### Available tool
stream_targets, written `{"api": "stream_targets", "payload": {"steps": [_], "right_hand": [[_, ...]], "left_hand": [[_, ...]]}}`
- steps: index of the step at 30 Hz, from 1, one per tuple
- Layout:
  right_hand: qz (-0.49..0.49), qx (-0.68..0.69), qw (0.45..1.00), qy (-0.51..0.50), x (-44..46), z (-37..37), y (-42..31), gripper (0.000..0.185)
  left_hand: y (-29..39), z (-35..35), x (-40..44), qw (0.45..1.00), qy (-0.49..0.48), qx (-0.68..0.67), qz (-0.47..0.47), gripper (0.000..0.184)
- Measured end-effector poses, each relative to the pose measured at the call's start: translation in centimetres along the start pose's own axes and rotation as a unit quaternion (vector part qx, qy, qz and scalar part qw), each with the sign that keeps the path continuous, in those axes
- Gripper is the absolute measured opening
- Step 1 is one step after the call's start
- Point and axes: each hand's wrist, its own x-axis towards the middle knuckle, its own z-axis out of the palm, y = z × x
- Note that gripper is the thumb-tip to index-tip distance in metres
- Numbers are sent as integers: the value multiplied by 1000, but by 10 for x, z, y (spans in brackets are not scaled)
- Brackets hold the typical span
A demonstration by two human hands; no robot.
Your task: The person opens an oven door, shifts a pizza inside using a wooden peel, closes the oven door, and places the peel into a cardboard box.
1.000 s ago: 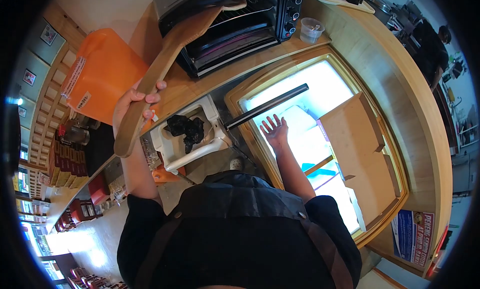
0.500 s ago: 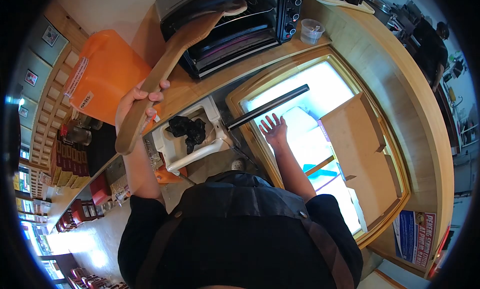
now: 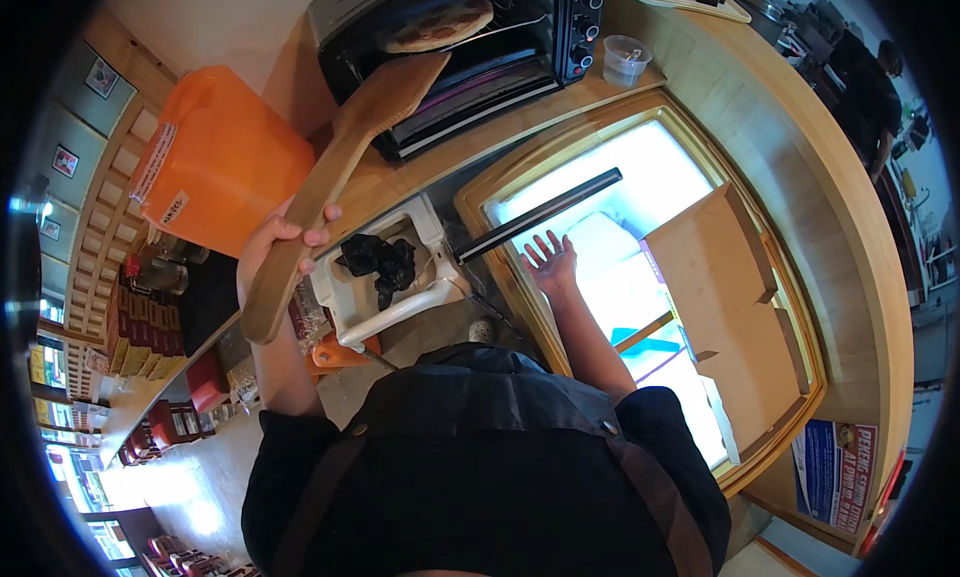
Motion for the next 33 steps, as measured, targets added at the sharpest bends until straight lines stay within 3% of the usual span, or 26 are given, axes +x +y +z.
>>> {"api": "stream_targets", "payload": {"steps": [10, 16, 29, 33], "right_hand": [[-2, 10, 1000, -8, 4, -4, 0, 50], [-5, 8, 1000, -8, 3, -10, 0, 49], [-33, 30, 999, 5, -13, -9, -10, 51], [-44, 23, 999, 20, -16, -19, -14, 51]], "left_hand": [[9, -8, 52, 998, -60, -28, 24, 55], [-9, -3, 86, 994, -55, 77, 48, 47], [-71, 6, 164, 990, -27, 99, 97, 38], [-107, 58, 161, 994, 51, -18, 92, 47]]}}
